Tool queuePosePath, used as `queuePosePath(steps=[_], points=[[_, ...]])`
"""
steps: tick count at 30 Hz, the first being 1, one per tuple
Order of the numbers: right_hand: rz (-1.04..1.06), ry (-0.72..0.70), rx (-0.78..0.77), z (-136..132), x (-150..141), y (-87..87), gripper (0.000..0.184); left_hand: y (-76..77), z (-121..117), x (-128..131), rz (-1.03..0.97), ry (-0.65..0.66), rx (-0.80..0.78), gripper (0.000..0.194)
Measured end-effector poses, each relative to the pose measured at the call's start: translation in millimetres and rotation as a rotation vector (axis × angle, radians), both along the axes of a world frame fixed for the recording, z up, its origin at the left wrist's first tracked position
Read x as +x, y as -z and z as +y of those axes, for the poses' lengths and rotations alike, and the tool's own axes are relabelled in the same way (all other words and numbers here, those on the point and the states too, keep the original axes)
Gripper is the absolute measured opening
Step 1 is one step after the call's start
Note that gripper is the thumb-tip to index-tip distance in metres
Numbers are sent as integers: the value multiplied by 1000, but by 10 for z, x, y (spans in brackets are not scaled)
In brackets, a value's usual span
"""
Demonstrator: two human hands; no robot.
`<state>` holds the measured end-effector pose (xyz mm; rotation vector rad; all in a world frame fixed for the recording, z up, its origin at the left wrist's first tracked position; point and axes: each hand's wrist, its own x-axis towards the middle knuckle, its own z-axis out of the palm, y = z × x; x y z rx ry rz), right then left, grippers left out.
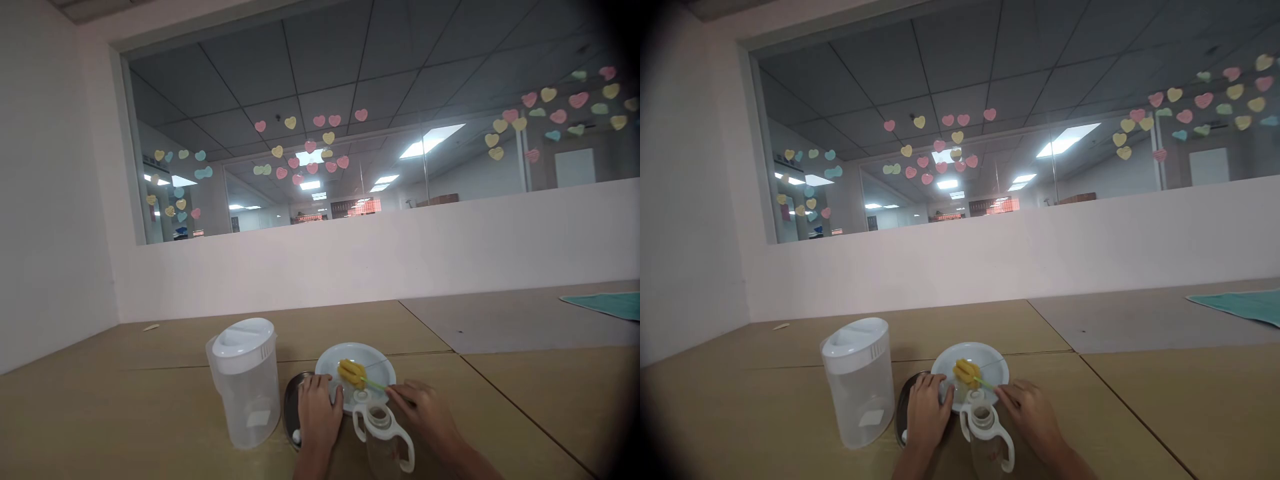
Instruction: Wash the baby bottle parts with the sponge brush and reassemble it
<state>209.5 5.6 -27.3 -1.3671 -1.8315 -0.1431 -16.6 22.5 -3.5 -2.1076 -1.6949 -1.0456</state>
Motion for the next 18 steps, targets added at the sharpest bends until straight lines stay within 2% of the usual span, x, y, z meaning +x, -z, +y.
queuePosePath(steps=[3, 7, 12, 15, 18], points=[[101, 18, 8, 4, 4, 7, 52, 48, -6, 58, -67, -10, -25, 26], [255, -19, -37, -8, 48, -2, 52, 39, -18, 64, -133, -4, -78, 31], [353, -5, -27, -53, 47, -68, 57, 52, 7, 92, -229, -27, -174, 35], [363, 0, 3, -72, 23, -90, 61, 86, 23, 119, -256, -7, -144, 43], [342, 12, 4, -80, 11, -77, 64, 115, 36, 126, -250, 96, -73, 47]])
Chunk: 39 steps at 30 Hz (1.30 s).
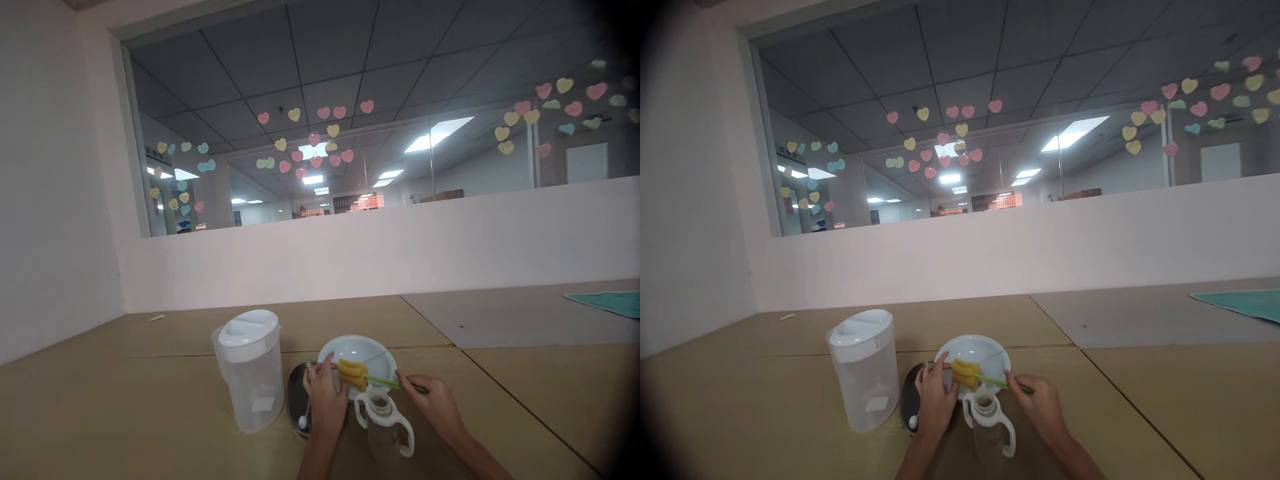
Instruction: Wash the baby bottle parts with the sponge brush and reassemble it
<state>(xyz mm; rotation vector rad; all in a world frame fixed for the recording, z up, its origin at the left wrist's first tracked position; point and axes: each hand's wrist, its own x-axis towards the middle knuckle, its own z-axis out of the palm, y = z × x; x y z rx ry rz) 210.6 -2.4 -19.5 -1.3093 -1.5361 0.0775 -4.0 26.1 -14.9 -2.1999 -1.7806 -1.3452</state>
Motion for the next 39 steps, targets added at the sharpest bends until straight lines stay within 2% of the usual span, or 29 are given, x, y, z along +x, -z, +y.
queuePosePath(steps=[3, 12, 16, 24, 32, 36, 39], points=[[-8, -1, -18, -12, 7, 22, 61, 22, 24, -11, -11, 91, 13, 46], [118, -37, -86, -35, 54, 45, 47, 71, -5, 30, -99, 210, 59, 46], [114, -17, -95, -44, 63, 28, 47, 83, -29, 74, -165, 246, 68, 46], [69, -11, -136, -65, 96, -32, 54, 57, -67, 96, -187, 265, 67, 43], [-104, 23, -108, -44, 43, 15, 59, 8, -168, 183, -37, 330, 71, 39], [10, -3, -136, -54, 29, -3, 56, -7, -188, 183, -24, 326, 67, 43], [155, -9, -153, -27, 64, -9, 53, 1, -160, 156, -64, 245, 114, 42]])
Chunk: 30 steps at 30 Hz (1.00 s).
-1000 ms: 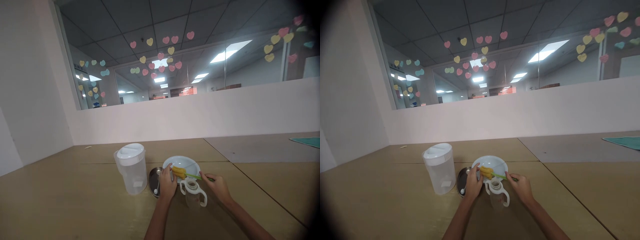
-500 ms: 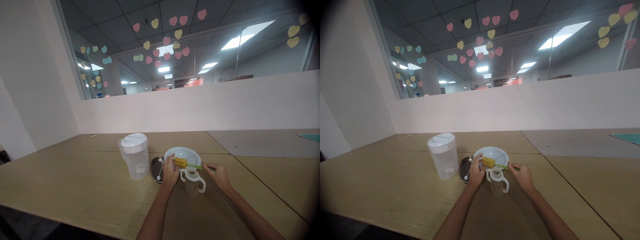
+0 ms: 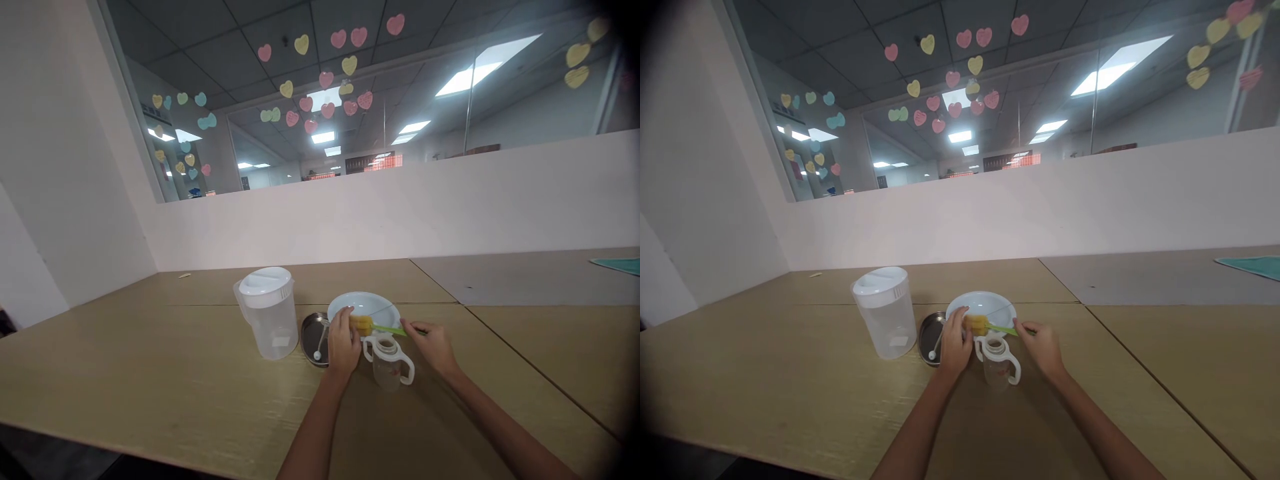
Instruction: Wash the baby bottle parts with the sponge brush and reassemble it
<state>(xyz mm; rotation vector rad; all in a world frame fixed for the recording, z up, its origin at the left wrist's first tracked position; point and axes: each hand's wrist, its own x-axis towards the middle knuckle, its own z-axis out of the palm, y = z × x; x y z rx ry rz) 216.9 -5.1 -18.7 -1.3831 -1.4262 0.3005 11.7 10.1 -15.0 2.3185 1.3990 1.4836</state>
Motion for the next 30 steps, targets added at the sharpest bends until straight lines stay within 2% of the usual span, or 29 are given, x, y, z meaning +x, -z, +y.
queuePosePath(steps=[3, 9, 13, 18, 21, 25, 27, 30], points=[[117, 7, -25, 40, 38, 9, 50, 29, 43, -26, -59, -55, -3, 42], [322, -20, -110, 60, 43, 16, 47, 16, 45, -25, -183, 44, -54, 40], [376, -54, -94, 1, -1, -39, 49, -56, 5, -24, -267, 24, -23, 34], [414, -70, -110, -58, -48, -109, 48, -86, -4, -22, -274, 12, -22, 33], [439, -39, -109, -45, -38, -97, 47, -106, 22, -63, -288, -83, 66, 37], [439, 27, -77, 7, 17, -29, 45, -120, 115, -253, -304, -331, 154, 34], [423, 70, -67, 32, 45, 1, 44, -96, 176, -368, -236, -412, 107, 34], [381, 116, -58, 53, 66, 20, 43, -32, 253, -486, -99, -465, -30, 46]])
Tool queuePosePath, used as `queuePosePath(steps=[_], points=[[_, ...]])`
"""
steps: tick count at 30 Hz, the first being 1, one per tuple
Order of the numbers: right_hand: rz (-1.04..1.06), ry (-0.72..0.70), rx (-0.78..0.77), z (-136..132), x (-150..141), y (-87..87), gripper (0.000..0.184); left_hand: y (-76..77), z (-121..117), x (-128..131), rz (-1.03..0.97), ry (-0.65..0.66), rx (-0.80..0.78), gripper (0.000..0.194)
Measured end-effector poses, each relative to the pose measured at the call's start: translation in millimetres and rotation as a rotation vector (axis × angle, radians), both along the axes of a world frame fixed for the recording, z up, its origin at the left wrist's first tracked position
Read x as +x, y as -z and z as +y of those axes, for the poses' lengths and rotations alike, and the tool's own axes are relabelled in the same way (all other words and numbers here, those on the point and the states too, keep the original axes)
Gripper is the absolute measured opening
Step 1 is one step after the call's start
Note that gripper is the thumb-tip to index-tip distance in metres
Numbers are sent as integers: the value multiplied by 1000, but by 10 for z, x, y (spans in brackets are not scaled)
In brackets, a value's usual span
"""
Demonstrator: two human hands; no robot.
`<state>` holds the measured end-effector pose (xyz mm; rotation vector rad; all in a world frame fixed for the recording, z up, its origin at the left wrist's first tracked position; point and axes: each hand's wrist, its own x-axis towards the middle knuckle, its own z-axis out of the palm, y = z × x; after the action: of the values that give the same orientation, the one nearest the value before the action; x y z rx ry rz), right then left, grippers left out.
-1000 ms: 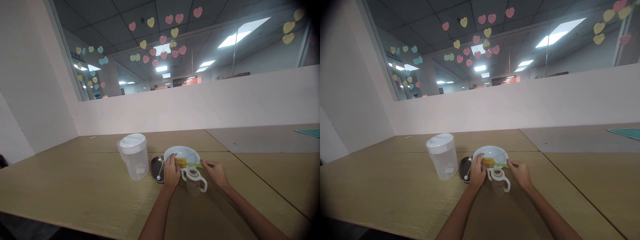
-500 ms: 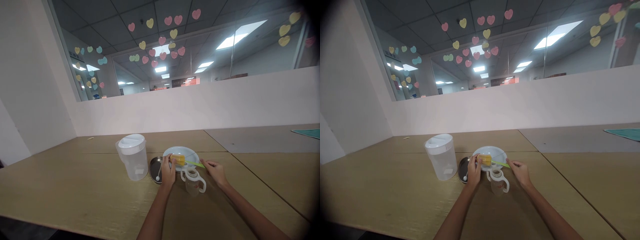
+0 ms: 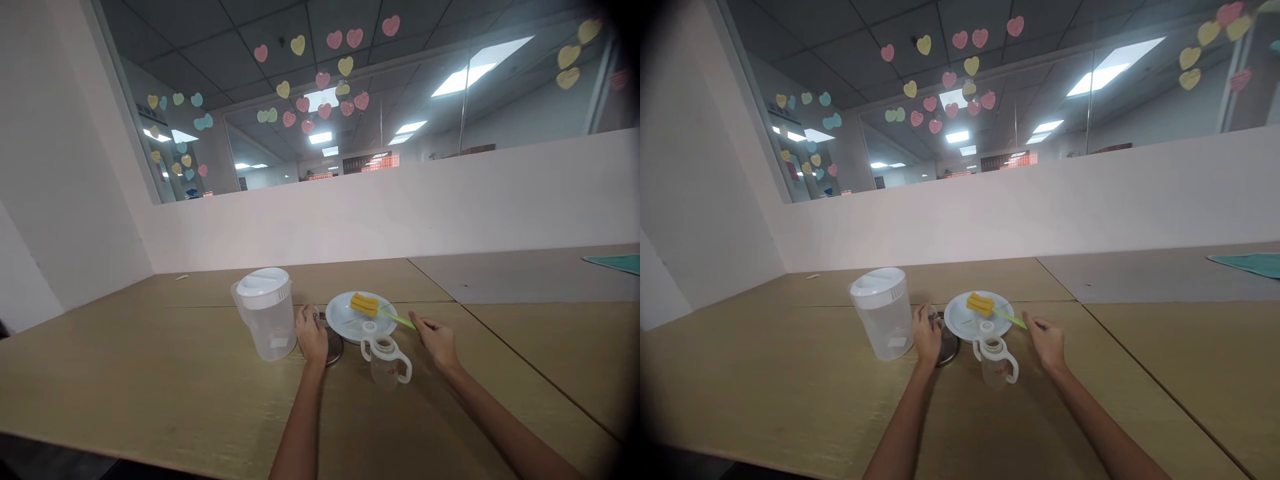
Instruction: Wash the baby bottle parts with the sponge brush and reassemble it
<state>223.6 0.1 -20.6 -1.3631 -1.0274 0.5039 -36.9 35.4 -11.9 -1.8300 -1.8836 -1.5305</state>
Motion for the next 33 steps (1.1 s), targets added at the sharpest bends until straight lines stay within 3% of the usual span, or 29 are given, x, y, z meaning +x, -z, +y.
queuePosePath(steps=[10, 17, 23, 27, 33], points=[[-208, 63, 72, 26, 27, 46, 54, 82, 36, -106, 40, -11, -238, 50], [-453, 147, -3, -12, 18, 52, 51, 19, -19, -55, 89, 46, -179, 48], [-568, 201, 69, -20, -20, 53, 53, -123, -170, 226, 269, 263, -53, 25], [-553, 234, 52, -7, -5, 49, 53, -95, -221, 396, 528, 407, -122, 34], [-500, 214, 10, 11, 25, 39, 51, -112, -165, 425, 613, 447, -232, 36]])
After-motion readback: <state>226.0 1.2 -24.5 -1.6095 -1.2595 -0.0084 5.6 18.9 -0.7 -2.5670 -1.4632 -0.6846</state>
